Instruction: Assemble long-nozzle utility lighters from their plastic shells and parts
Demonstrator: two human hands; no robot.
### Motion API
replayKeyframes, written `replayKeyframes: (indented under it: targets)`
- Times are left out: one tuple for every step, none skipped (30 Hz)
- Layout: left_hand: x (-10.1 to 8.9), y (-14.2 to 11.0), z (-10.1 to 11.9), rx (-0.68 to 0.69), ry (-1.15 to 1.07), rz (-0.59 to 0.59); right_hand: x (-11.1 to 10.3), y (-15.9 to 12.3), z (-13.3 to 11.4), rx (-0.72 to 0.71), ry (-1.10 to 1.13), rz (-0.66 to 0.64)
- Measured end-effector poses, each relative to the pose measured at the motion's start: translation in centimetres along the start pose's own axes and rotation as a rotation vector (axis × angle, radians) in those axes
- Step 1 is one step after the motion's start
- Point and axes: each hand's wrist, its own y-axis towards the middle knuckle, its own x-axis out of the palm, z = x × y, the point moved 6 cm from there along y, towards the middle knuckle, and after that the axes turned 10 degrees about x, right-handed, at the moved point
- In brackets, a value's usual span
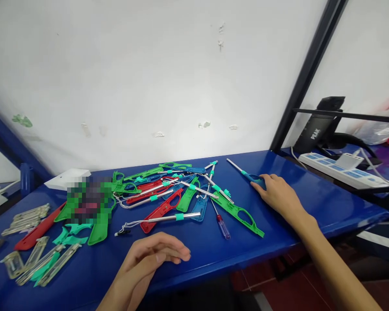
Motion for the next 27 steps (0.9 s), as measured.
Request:
replayKeyframes:
  targets:
    - [0.1,0.0,0.0,0.003,0.009,-0.003,0.5,0.2,0.0,-0.030,-0.022,0.010]
    - [0.1,0.0,0.1,0.004,0.018,-0.004,0.8,0.4,0.1,-0.054,-0.038,0.021]
    - [0.1,0.0,0.1,0.005,0.027,-0.005,1.0,0.5,0.2,-0.072,-0.048,0.033]
    - [0.1,0.0,0.0,0.003,0.036,-0.009,1.0,0.4,0.3,-0.087,-0.052,0.046]
    - [0.1,0.0,0.0,0.002,0.043,-0.012,0.9,0.3,0.3,-0.098,-0.051,0.061]
    - [0.1,0.0,-0.1,0.000,0.050,-0.016,0.7,0.2,0.4,-0.102,-0.045,0.080]
    - [0.0,0.0,-0.1,0.001,0.054,-0.022,0.3,0.0,0.4,-0.101,-0.033,0.102]
    - [0.0,0.0,-0.1,0.000,0.060,-0.027,-0.1,-0.2,0.4,-0.095,-0.015,0.124]
    - [0.0,0.1,-0.2,0.000,0.065,-0.032,-0.4,-0.4,0.4,-0.086,0.007,0.145]
    - [-0.1,0.1,-0.2,0.000,0.069,-0.034,-0.8,-0.6,0.3,-0.074,0.031,0.165]
    - [0.0,0.2,-0.2,0.002,0.074,-0.040,-1.2,-0.7,0.3,-0.059,0.057,0.184]
    - [0.0,0.3,-0.2,0.002,0.079,-0.044,-1.6,-0.8,0.3,-0.041,0.082,0.205]
    - [0.0,0.3,-0.2,0.003,0.084,-0.047,-1.9,-0.9,0.3,-0.022,0.106,0.225]
    - [0.0,0.3,-0.2,0.003,0.087,-0.051,-2.2,-0.9,0.3,-0.006,0.129,0.242]
    - [0.0,0.3,-0.2,0.004,0.089,-0.056,-2.4,-1.0,0.3,0.003,0.150,0.251]
    - [0.0,0.3,-0.3,0.004,0.091,-0.059,-2.5,-1.0,0.2,0.002,0.168,0.248]
    - [-0.1,0.2,-0.3,0.003,0.093,-0.062,-2.5,-1.0,0.1,-0.008,0.182,0.234]
    - [-0.1,0.2,-0.3,0.001,0.094,-0.066,-2.4,-1.0,-0.1,-0.023,0.193,0.214]
    - [-0.2,0.1,-0.4,0.001,0.096,-0.070,-2.4,-1.0,-0.2,-0.034,0.200,0.197]
    - [-0.2,0.1,-0.4,0.001,0.098,-0.072,-2.3,-0.9,-0.3,-0.038,0.204,0.186]
    - [-0.3,0.1,-0.4,0.002,0.101,-0.073,-2.3,-0.9,-0.3,-0.035,0.206,0.180]
    - [-0.3,0.1,-0.4,0.004,0.102,-0.075,-2.2,-0.8,-0.3,-0.028,0.205,0.174]
    - [-0.3,0.1,-0.4,0.008,0.103,-0.075,-2.2,-0.7,-0.2,-0.020,0.201,0.164]
    - [-0.3,0.2,-0.4,0.012,0.104,-0.077,-2.1,-0.7,-0.1,-0.015,0.195,0.149]
    - [-0.3,0.2,-0.5,0.014,0.106,-0.080,-1.9,-0.6,-0.1,-0.013,0.188,0.129]
    - [-0.3,0.3,-0.5,0.017,0.106,-0.083,-1.8,-0.6,0.0,-0.014,0.180,0.106]
    - [-0.3,0.3,-0.5,0.017,0.107,-0.085,-1.6,-0.6,0.0,-0.018,0.171,0.083]
